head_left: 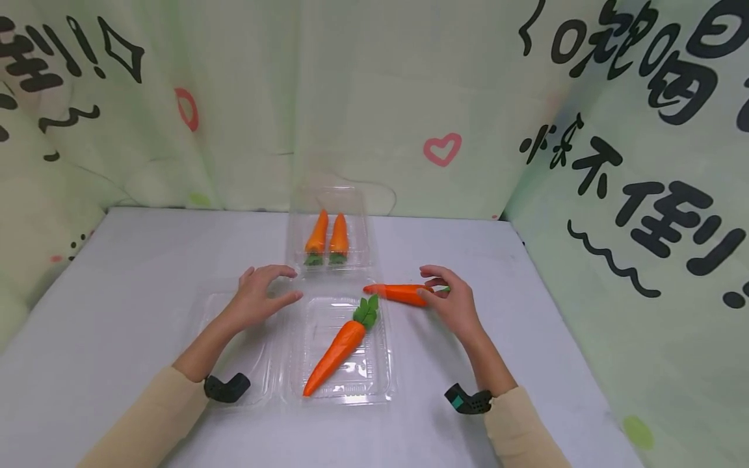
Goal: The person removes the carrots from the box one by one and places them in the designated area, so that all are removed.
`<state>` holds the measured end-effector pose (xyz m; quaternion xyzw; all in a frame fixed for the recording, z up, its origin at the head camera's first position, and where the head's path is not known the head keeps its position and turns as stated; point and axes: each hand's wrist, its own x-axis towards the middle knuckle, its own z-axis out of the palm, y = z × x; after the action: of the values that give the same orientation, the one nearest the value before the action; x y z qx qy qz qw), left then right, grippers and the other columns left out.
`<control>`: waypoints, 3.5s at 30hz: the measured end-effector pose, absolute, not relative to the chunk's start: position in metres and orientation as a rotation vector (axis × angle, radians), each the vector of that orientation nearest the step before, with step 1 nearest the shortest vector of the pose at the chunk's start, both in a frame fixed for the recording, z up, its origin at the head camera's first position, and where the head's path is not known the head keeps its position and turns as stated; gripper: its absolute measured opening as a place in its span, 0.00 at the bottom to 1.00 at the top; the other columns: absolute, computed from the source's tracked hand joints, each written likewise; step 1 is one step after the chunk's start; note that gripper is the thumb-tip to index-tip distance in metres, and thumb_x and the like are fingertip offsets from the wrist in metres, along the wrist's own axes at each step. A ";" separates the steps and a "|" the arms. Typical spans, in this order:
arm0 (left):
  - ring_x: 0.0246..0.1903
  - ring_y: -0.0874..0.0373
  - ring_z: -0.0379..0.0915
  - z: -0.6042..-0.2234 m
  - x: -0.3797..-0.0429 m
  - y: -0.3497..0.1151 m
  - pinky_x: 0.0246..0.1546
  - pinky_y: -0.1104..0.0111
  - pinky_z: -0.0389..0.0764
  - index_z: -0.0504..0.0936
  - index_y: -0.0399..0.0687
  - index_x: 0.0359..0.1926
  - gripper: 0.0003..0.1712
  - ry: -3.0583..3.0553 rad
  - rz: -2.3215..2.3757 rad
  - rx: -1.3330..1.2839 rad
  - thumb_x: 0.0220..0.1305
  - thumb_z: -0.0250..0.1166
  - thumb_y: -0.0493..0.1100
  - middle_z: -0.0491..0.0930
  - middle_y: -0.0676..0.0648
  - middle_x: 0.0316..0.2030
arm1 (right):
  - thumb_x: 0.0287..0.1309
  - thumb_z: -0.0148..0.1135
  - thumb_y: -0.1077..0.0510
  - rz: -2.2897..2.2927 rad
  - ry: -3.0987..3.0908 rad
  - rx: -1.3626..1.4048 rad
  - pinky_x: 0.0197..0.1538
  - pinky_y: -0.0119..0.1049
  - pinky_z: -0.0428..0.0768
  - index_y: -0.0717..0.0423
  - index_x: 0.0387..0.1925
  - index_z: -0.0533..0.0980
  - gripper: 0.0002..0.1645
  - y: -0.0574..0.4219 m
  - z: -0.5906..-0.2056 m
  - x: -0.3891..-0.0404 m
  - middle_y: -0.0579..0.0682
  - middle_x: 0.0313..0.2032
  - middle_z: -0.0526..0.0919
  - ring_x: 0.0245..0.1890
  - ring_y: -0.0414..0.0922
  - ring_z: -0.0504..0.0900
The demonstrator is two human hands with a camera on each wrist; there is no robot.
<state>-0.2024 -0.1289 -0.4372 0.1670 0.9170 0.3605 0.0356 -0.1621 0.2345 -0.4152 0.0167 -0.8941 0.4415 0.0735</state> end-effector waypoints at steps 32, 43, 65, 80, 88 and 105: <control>0.64 0.40 0.62 -0.434 -0.201 -0.126 0.70 0.36 0.38 0.76 0.44 0.56 0.26 2.811 1.084 0.468 0.61 0.66 0.52 0.76 0.38 0.58 | 0.55 0.69 0.57 1.435 -2.803 0.428 0.53 0.44 0.82 0.53 0.55 0.76 0.25 0.196 -0.403 -0.159 0.54 0.53 0.81 0.49 0.50 0.81; 0.64 0.40 0.62 -0.435 -0.202 -0.127 0.70 0.36 0.38 0.77 0.44 0.56 0.26 2.816 1.089 0.469 0.61 0.66 0.52 0.75 0.38 0.58 | 0.56 0.68 0.60 1.526 -2.782 0.573 0.57 0.46 0.80 0.55 0.55 0.77 0.23 0.183 -0.403 -0.163 0.57 0.52 0.81 0.52 0.51 0.79; 0.64 0.41 0.63 -0.440 -0.204 -0.127 0.70 0.36 0.39 0.76 0.45 0.56 0.26 2.829 1.073 0.466 0.61 0.66 0.53 0.75 0.39 0.59 | 0.53 0.71 0.60 1.476 -2.835 0.723 0.59 0.44 0.78 0.58 0.55 0.77 0.26 0.167 -0.405 -0.164 0.56 0.54 0.80 0.55 0.51 0.78; 0.64 0.40 0.62 -0.441 -0.203 -0.128 0.70 0.36 0.38 0.77 0.45 0.56 0.26 2.814 1.093 0.474 0.61 0.66 0.52 0.75 0.38 0.59 | 0.53 0.70 0.59 1.428 -2.898 0.781 0.60 0.47 0.78 0.58 0.56 0.76 0.27 0.160 -0.403 -0.164 0.56 0.56 0.80 0.54 0.50 0.78; 0.65 0.40 0.62 -0.440 -0.204 -0.128 0.70 0.36 0.38 0.76 0.45 0.56 0.26 2.818 1.082 0.473 0.61 0.66 0.53 0.75 0.38 0.59 | 0.53 0.71 0.58 1.370 -2.927 0.795 0.60 0.44 0.78 0.57 0.55 0.76 0.27 0.158 -0.403 -0.163 0.50 0.55 0.80 0.54 0.48 0.78; 0.65 0.40 0.62 -0.438 -0.203 -0.126 0.69 0.35 0.38 0.77 0.45 0.56 0.26 2.830 1.067 0.475 0.61 0.66 0.53 0.75 0.38 0.59 | 0.54 0.70 0.58 1.359 -2.975 0.817 0.63 0.47 0.75 0.55 0.56 0.76 0.26 0.156 -0.405 -0.163 0.47 0.55 0.80 0.57 0.51 0.77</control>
<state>-0.2031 -0.1259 -0.4378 0.1550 0.9236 0.3482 0.0399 -0.1631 0.1564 -0.4051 0.2408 -0.8766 0.4004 -0.1146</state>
